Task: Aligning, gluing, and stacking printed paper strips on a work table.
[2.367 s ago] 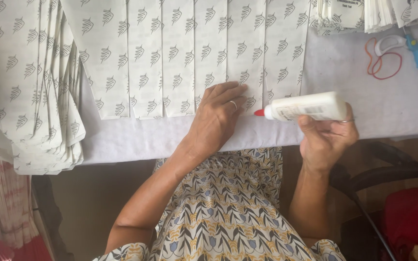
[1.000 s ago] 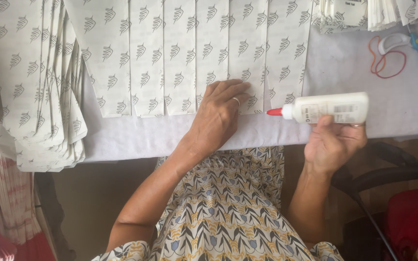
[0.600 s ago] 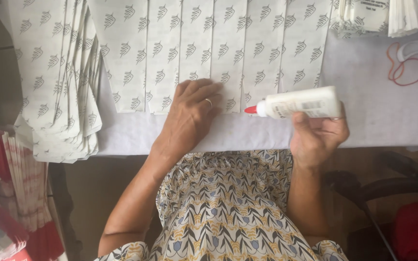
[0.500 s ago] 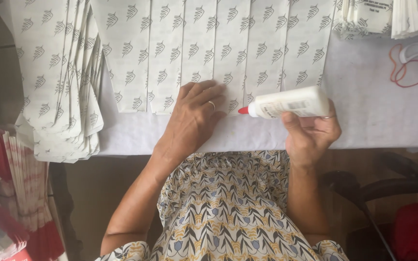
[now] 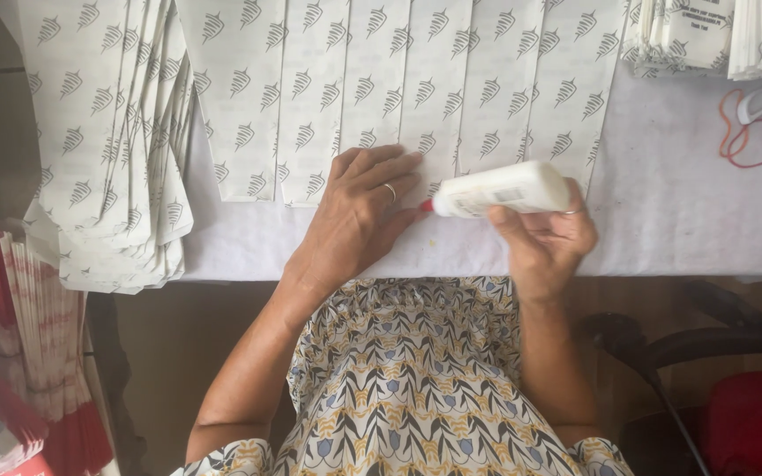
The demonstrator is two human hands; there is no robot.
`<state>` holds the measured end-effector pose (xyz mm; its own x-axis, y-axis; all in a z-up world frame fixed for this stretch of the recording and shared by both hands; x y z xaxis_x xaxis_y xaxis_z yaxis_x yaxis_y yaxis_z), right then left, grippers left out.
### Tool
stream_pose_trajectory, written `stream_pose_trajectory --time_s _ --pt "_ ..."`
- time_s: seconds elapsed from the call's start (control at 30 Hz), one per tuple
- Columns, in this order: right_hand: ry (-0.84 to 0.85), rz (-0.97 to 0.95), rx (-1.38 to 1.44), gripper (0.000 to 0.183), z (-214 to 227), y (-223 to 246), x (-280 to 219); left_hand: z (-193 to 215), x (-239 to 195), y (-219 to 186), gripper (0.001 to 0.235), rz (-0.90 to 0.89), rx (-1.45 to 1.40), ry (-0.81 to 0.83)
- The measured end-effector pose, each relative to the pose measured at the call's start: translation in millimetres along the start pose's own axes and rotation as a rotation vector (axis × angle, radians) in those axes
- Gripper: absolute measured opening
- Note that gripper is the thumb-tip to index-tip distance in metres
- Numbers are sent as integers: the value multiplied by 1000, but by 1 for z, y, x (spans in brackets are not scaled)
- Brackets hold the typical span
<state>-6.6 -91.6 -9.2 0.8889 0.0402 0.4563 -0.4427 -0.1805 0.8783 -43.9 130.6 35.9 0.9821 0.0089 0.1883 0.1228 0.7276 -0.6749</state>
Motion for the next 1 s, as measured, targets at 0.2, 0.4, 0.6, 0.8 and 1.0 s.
stream_pose_trajectory --time_s 0.2,0.4,0.6,0.8,1.0 --pt "-47 47 -113 48 43 -12 -3 -10 -1 2 25 21 -25 -95" --pt "-8 -37 -149 44 3 2 -5 -14 -2 3 16 36 24 -129" --pt "13 -70 -171 43 0 -6 -9 -7 -1 -4 15 16 31 -121" --pt "-194 33 -103 51 46 -21 -13 -9 -4 -2 16 7 61 -116" --pt "-269 -16 10 41 27 -6 -2 22 -9 18 5 -83 91 -232"
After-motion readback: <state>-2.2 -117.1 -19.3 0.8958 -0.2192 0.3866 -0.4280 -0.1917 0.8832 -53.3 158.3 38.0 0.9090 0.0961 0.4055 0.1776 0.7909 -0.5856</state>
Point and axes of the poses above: each hand's wrist, its own x-axis towards the middle knuckle, its own z-axis out of the back of the hand, y = z × x, the point moved 1 cm from there along x, towards the middle knuckle, and after that the axes turned 8 degrees about z, right-handed, at the moved point
